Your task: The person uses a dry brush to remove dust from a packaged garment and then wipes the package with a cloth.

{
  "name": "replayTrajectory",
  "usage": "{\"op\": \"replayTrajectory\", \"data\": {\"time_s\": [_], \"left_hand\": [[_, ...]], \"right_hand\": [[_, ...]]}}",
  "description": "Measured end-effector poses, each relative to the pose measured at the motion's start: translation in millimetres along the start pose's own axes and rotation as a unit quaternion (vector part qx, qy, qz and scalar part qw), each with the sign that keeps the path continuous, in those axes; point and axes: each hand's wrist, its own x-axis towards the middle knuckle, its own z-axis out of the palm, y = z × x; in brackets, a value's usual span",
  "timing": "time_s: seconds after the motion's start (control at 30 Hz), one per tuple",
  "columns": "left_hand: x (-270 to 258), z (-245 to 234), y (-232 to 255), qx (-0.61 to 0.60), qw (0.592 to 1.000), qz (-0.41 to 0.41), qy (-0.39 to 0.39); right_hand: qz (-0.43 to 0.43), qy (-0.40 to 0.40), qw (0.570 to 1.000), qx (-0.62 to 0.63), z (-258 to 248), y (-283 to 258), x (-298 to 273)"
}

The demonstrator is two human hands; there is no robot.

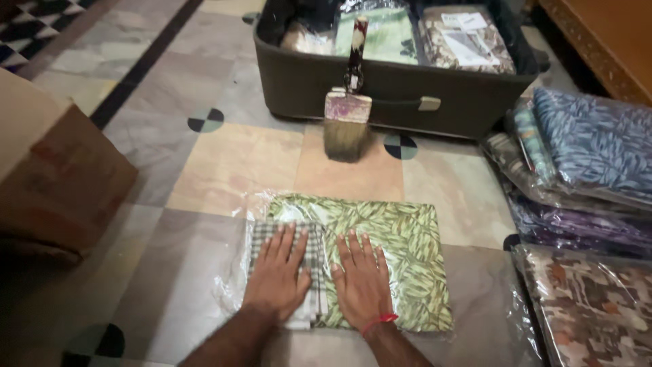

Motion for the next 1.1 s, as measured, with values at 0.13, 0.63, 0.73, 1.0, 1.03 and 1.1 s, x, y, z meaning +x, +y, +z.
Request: {"op": "replayTrajectory", "data": {"time_s": [0.13, 0.63, 0.73, 1.0, 1.03, 1.1], "left_hand": [[25, 3, -10, 0.020, 0.998, 0.029, 0.052], [74, 7, -42, -0.002, 0.998, 0.003, 0.055], [47, 6, -35, 0.029, 0.997, 0.030, 0.058], [-9, 8, -12, 0.050, 0.998, 0.019, -0.040], [-9, 9, -10, 0.034, 0.997, 0.008, -0.061], [-5, 10, -6, 0.000, 0.995, -0.011, -0.103]], "right_hand": [[0.005, -0.010, 1.000, 0.004, -5, -2, 2], [0.001, 0.030, 0.999, -0.019, -3, -6, 0], [-0.003, 0.045, 0.999, -0.026, -2, -7, -1], [0.006, 0.030, 0.999, -0.027, 8, 1, 0], [0.009, 0.025, 0.999, -0.029, 11, 3, -1], [0.008, 0.013, 1.000, -0.014, 19, 9, 0]]}}
